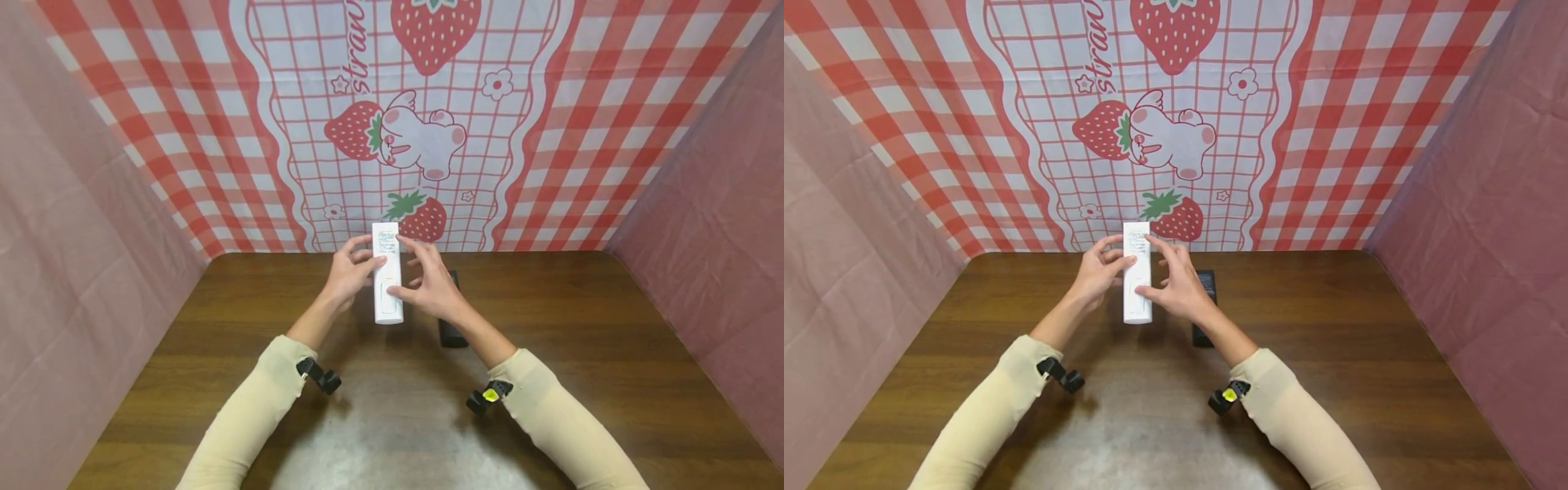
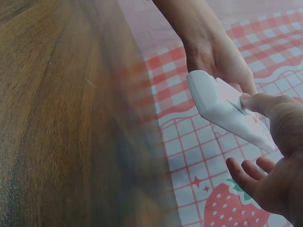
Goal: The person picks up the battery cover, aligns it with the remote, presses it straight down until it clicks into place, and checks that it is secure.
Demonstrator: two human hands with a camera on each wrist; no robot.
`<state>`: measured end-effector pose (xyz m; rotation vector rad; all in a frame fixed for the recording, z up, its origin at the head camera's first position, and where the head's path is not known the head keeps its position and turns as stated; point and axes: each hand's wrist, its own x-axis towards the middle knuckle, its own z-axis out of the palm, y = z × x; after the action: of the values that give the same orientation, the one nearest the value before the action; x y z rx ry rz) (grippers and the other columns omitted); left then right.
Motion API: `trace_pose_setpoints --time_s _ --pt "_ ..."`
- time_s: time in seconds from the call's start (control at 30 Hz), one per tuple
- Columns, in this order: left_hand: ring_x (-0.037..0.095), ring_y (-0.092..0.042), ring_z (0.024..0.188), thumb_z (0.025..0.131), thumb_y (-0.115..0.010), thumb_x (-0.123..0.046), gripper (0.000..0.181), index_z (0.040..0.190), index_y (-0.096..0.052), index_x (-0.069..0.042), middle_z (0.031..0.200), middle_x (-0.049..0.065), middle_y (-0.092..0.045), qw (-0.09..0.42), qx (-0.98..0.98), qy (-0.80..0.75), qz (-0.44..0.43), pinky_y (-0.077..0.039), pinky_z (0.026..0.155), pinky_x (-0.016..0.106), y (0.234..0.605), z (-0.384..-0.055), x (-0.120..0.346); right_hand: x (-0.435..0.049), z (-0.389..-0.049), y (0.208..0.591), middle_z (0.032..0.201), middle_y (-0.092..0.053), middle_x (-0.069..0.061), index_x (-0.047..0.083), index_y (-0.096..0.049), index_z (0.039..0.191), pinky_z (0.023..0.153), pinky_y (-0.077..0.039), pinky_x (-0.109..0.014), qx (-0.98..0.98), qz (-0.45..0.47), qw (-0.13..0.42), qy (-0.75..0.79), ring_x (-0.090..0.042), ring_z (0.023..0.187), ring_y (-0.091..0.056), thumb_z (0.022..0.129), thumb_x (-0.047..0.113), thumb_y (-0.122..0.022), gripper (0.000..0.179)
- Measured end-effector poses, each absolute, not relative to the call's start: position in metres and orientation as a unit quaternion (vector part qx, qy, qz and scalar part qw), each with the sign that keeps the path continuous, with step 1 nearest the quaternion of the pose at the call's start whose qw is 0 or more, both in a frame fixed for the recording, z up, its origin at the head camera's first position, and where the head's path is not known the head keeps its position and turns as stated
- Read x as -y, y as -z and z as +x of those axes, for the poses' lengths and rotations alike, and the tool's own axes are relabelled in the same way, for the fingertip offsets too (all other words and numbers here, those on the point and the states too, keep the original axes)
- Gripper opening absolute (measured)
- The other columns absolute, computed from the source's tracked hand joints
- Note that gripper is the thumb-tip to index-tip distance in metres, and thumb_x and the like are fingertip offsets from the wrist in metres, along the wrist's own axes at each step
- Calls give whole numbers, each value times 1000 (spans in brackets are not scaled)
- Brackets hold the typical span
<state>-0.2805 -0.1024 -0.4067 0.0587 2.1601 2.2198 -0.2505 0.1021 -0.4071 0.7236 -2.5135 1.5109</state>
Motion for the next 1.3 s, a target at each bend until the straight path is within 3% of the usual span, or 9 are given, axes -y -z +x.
trace_pose_setpoints --time_s 0.27,0.47,0.7,0.97,1.13,1.3 --pt "14 -78 93 105 -74 -2 60 161 -54 -7 146 30 -72 24 -697 -716 21 -75 85 37 407 -280 103 -100 -250 406 162 -39 -34 17 -30 179 94 -74 -50 818 236 42 -522 -52 137 -61 90 4 -91 109" --pt "14 -77 89 104 -74 1 60 160 -54 -6 145 32 -72 20 -691 -722 22 -75 85 39 406 -279 102 -98 -251 407 157 -44 -36 13 -24 180 90 -75 -48 806 246 35 -537 -54 126 -67 90 -1 -88 111" --pt "11 -77 87 103 -74 2 59 158 -55 -6 143 31 -73 14 -693 -721 27 -75 88 43 404 -277 102 -95 -251 407 155 -50 -33 12 -23 179 89 -74 -42 809 231 26 -541 -48 123 -66 89 -3 -86 111" --pt "8 -76 82 102 -75 4 61 158 -55 -6 138 31 -75 6 -689 -724 30 -72 75 30 404 -277 101 -91 -249 405 140 -60 -32 9 -22 179 91 -71 -40 813 215 12 -540 -36 107 -69 89 -5 -85 111" --pt "8 -76 82 102 -74 4 61 160 -54 -5 140 33 -74 4 -685 -728 30 -72 74 29 402 -277 101 -91 -248 405 136 -60 -31 6 -34 171 87 -74 -39 803 214 13 -556 -31 104 -67 90 -6 -85 96" --pt "8 -77 84 103 -74 4 62 161 -52 -5 143 34 -72 4 -686 -727 31 -75 80 36 401 -278 102 -92 -247 405 134 -56 -28 1 -54 146 90 -74 -39 814 215 24 -539 -31 109 -68 92 0 -86 63"
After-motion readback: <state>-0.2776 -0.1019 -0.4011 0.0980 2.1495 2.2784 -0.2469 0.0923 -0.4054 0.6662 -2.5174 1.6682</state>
